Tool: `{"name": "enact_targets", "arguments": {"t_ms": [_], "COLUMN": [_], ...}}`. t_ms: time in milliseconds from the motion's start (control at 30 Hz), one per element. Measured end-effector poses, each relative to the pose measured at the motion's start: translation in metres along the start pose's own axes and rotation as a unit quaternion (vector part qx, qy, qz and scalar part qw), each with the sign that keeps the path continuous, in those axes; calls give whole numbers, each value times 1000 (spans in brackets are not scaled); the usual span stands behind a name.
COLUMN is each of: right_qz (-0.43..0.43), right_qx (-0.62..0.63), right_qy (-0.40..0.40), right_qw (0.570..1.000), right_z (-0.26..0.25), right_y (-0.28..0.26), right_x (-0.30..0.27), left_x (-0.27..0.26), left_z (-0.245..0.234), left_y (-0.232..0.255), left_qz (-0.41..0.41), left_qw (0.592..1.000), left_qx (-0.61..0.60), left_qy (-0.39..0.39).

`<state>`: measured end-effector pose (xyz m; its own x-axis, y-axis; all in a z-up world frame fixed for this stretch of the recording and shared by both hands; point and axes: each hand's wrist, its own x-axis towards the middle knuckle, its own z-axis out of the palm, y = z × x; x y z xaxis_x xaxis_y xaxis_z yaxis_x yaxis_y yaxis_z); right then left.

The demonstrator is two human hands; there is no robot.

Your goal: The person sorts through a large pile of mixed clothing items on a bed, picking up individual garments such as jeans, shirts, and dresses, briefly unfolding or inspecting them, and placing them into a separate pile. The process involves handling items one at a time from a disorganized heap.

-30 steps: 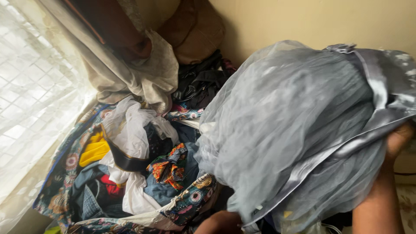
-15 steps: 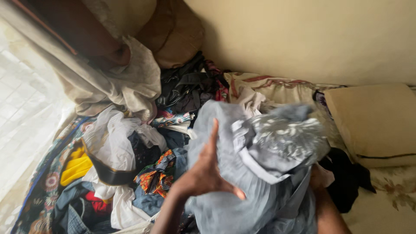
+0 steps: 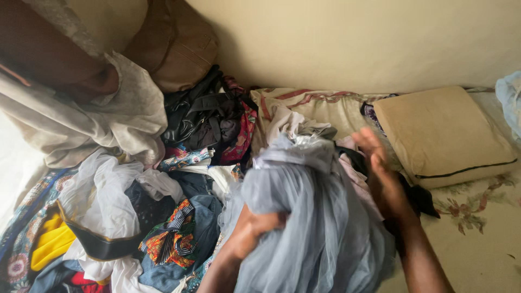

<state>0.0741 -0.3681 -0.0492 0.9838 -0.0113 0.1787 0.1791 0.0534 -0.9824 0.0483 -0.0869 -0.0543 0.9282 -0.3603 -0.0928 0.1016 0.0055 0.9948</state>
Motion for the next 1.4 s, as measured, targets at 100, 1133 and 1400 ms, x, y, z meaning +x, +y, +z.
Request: {"name": "enact_targets", "arguments": {"t_ms": [100, 1133, 1400], "right_qz": [71, 21, 135], "right_qx": [46, 299, 194], "right_qy": [-49, 132, 228], "right_qw": [995, 945, 944], "right_z": [10, -169, -88], "right_y": [17, 152, 196], "right_x": [4, 226, 204], "left_x": [18, 59, 38], "left_z": [2, 35, 16], "left_y": [-10, -5, -23], "left_qz": [18, -158, -145], "left_qw": [999, 983, 985], "left_qx": [-41, 81, 90], "left_qy": [-18, -36, 1]}}
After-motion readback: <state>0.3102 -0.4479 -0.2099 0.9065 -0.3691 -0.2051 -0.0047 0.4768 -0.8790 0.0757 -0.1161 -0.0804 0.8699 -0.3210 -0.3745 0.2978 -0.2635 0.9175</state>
